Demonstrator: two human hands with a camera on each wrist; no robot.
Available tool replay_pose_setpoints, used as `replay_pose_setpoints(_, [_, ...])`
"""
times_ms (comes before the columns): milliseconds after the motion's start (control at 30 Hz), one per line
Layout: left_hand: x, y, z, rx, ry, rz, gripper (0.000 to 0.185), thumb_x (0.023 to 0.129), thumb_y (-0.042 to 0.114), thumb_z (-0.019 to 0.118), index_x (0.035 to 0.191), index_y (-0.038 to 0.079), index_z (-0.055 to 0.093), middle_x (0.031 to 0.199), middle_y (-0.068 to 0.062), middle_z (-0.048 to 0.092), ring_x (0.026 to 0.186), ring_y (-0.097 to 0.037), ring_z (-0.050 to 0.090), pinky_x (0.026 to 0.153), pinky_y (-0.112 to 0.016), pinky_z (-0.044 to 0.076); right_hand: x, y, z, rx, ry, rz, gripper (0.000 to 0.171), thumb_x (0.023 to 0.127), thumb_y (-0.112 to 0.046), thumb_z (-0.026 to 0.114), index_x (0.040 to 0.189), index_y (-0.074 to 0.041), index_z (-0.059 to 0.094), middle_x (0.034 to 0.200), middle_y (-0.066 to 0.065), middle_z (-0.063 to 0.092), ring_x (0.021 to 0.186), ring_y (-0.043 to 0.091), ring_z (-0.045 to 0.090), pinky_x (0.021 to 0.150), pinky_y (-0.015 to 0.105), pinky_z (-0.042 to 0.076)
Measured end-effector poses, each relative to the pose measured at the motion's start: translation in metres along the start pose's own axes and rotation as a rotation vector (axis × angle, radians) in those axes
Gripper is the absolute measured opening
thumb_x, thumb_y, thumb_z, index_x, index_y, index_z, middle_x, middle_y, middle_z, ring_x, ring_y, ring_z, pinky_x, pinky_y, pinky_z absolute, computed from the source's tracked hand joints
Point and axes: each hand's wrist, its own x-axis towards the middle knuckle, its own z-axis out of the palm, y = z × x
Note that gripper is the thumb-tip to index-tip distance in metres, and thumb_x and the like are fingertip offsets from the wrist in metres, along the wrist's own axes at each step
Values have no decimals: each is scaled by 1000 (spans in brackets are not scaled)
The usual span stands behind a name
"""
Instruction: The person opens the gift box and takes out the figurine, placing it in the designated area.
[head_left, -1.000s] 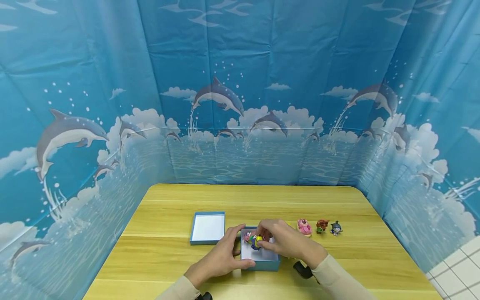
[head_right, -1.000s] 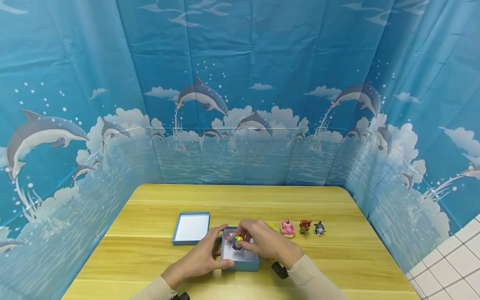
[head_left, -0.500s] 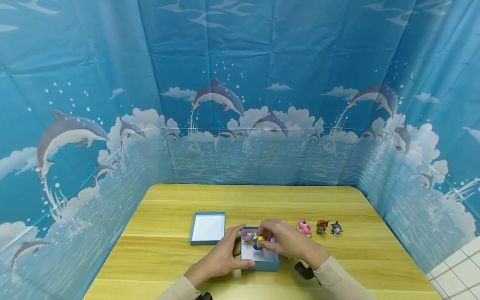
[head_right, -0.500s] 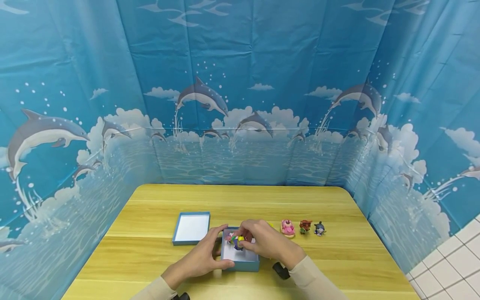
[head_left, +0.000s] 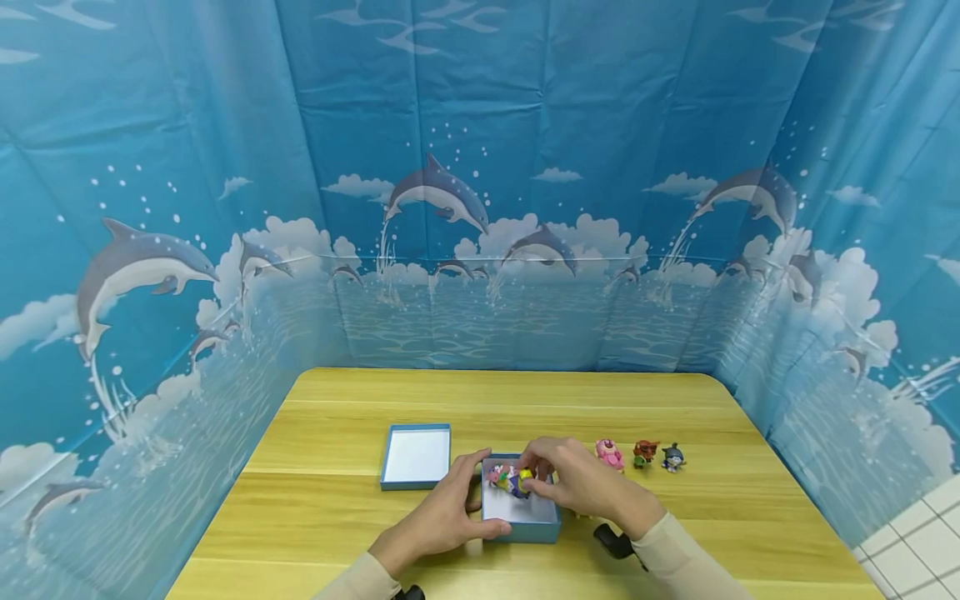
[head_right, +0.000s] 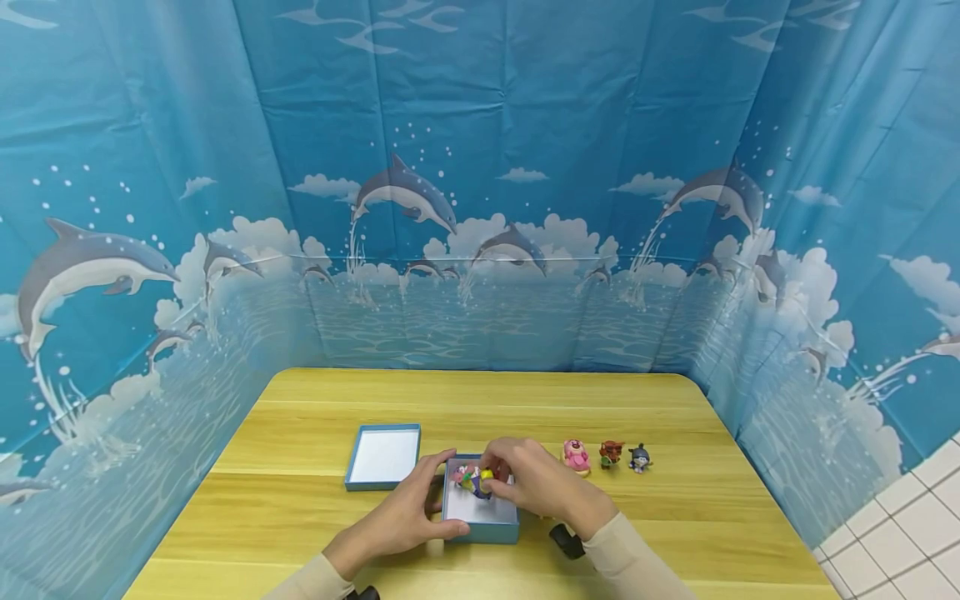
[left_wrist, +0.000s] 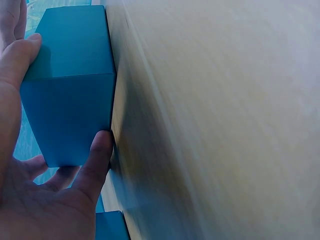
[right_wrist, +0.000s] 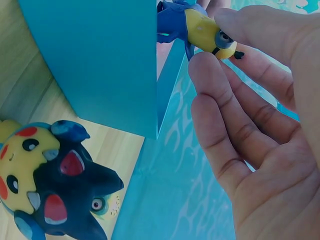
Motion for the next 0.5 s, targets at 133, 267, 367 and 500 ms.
replay_pose_setpoints(133, [0,0,0,-6,-2,5,114,102,61,88,186,19,24,185,-10,36,164,-32,52,129,-58,53,-1,1,-1,-12,8,4,15,110,-16,85,123,-9,81,110,-2,84,90,-3,72,79,33,70])
replay_pose_setpoints(267, [1,-1,0,-10,-4,8,114,102,60,89,186,19,24,185,-10,36,162,-32,54,128,-53,55,-2,2,-3,-15,10,12,17,110,-16,85,124,-8,81,111,-1,84,89,-4,72,79,33,70])
replay_pose_setpoints(367, [1,-2,0,-14,-7,12,113,103,59,89,186,19,24,185,-11,36,162,-32,55,127,-50,56,-3,1,-6,-14,8,24,16,110,-17,84,124,-9,81,112,-1,84,90,-5,72,79,33,69])
replay_pose_setpoints(500, [0,-3,1,-18,-10,15,113,103,60,88,186,20,23,185,-11,36,162,-32,55,126,-47,58,-4,0,-8,-33,17,32,13,110,-17,84,122,-12,81,112,-3,84,90,-4,72,80,34,70])
